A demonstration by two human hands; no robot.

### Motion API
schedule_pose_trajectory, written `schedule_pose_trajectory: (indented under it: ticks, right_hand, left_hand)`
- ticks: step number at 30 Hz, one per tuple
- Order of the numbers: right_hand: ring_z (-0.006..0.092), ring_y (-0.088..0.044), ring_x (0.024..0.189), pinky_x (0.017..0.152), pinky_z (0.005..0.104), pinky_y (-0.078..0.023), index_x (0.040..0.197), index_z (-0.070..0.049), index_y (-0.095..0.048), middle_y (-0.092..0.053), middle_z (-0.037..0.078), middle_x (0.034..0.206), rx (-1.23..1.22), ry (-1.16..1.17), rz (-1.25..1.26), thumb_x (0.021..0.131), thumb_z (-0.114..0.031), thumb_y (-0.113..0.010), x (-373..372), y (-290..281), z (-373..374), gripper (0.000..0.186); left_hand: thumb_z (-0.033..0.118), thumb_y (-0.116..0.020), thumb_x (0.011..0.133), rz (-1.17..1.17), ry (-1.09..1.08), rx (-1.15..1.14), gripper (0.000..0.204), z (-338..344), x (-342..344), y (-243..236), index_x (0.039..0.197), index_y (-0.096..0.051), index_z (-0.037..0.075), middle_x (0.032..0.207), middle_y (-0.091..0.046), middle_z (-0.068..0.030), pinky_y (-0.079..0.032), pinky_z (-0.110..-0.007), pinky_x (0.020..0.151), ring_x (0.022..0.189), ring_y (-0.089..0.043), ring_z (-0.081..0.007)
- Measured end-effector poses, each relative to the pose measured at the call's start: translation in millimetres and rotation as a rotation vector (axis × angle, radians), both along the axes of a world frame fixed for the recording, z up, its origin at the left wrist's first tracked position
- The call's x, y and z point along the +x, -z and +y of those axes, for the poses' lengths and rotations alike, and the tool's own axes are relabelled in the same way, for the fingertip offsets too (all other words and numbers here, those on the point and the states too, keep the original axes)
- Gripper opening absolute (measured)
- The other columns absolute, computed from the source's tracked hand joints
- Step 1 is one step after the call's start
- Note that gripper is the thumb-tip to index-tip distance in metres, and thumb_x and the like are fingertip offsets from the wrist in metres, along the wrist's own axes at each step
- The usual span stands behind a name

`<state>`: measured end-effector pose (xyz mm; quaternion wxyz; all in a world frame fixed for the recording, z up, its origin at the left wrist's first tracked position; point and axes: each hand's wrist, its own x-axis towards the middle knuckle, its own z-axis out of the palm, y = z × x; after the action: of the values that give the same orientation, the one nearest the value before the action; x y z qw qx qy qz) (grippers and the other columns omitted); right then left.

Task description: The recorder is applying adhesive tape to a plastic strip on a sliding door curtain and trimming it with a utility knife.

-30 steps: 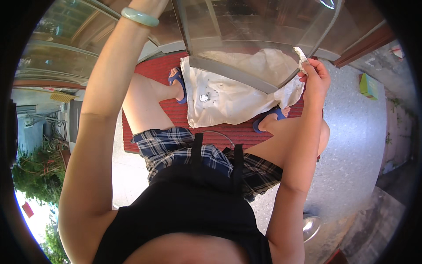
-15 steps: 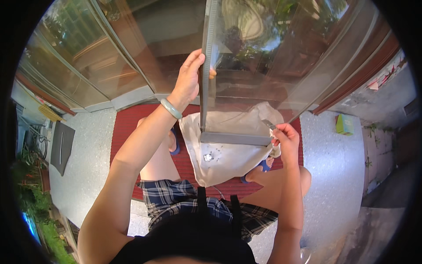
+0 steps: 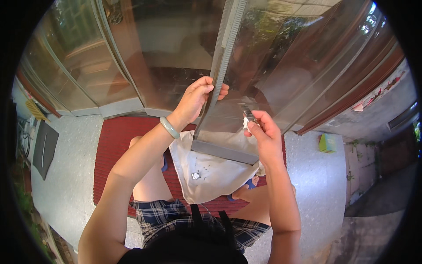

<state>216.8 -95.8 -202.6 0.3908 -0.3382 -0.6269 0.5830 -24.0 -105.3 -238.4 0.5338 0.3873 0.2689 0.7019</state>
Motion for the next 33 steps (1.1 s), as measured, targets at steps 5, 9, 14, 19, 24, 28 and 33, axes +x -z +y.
schedule_pose_trajectory:
  ticks: [5, 9, 14, 19, 24, 28, 33]
  right_hand:
    - [0.0078, -0.055, 0.074, 0.068, 0.0239, -0.045, 0.1, 0.0, -0.064, -0.062, 0.0, 0.088, 0.473, 0.097, -0.12, 0.09, -0.001, -0.06, -43, -41, 21, 0.011]
    - [0.0127, -0.056, 0.07, 0.064, 0.0261, -0.045, 0.094, -0.001, -0.065, -0.059, 0.005, 0.082, 1.024, 0.206, -0.225, 0.089, -0.003, -0.062, -72, -76, 32, 0.006]
    - [0.0265, -0.057, 0.08, 0.067, 0.0345, -0.048, 0.091, -0.004, -0.066, -0.06, 0.008, 0.086, 1.573, 0.318, -0.222, 0.078, 0.0, -0.068, -80, -95, 54, 0.014]
    - [0.0253, -0.057, 0.078, 0.066, 0.0346, -0.048, 0.091, -0.004, -0.066, -0.058, 0.007, 0.083, 1.674, 0.238, -0.356, 0.073, 0.003, -0.069, -79, -94, 50, 0.02]
    - [0.0237, -0.055, 0.075, 0.063, 0.0336, -0.047, 0.092, -0.004, -0.066, -0.056, 0.006, 0.081, 1.805, 0.236, -0.323, 0.066, 0.005, -0.068, -86, -108, 55, 0.027]
    - [0.0236, -0.052, 0.071, 0.061, 0.0341, -0.045, 0.089, -0.004, -0.065, -0.052, 0.005, 0.077, 1.878, 0.202, -0.356, 0.063, 0.004, -0.064, -87, -108, 56, 0.027]
    - [0.0239, -0.05, 0.069, 0.06, 0.0343, -0.044, 0.084, -0.005, -0.063, -0.048, 0.006, 0.075, 1.873, 0.121, -0.442, 0.063, 0.003, -0.063, -78, -95, 47, 0.023]
  left_hand:
    - [0.01, -0.045, 0.097, -0.025, 0.008, 0.044, 0.015, -2, 13, 6, 0.107, -0.053, 0.003, 0.109, -0.065, -0.0139, -0.048, -0.036, 0.095, 0.101, -0.062, -0.0217]
    - [0.015, -0.051, 0.099, 0.03, -0.136, 0.107, 0.02, -5, 39, 6, 0.114, -0.053, 0.002, 0.105, -0.065, -0.0103, -0.049, -0.032, 0.09, 0.097, -0.062, -0.0178]
    - [0.016, -0.053, 0.1, 0.048, -0.226, 0.144, 0.034, -8, 51, 4, 0.131, -0.051, 0.003, 0.1, -0.066, -0.007, -0.049, -0.028, 0.082, 0.091, -0.062, -0.0135]
    - [0.017, -0.055, 0.099, -0.005, -0.238, 0.131, 0.036, -17, 54, -4, 0.132, -0.052, 0.003, 0.106, -0.067, -0.0086, -0.05, -0.027, 0.083, 0.096, -0.063, -0.0131]
    - [0.015, -0.055, 0.099, -0.12, -0.204, 0.125, 0.035, -21, 61, 0, 0.13, -0.055, -0.001, 0.115, -0.067, -0.0109, -0.051, -0.027, 0.082, 0.104, -0.064, -0.0159]
    - [0.013, -0.055, 0.098, -0.139, -0.221, 0.104, 0.034, -18, 68, 4, 0.129, -0.056, -0.001, 0.115, -0.067, -0.0101, -0.052, -0.027, 0.081, 0.105, -0.064, -0.0176]
    - [0.011, -0.057, 0.097, -0.197, -0.249, 0.094, 0.035, -19, 80, 10, 0.13, -0.056, -0.001, 0.116, -0.067, -0.0098, -0.054, -0.027, 0.08, 0.105, -0.065, -0.0187]
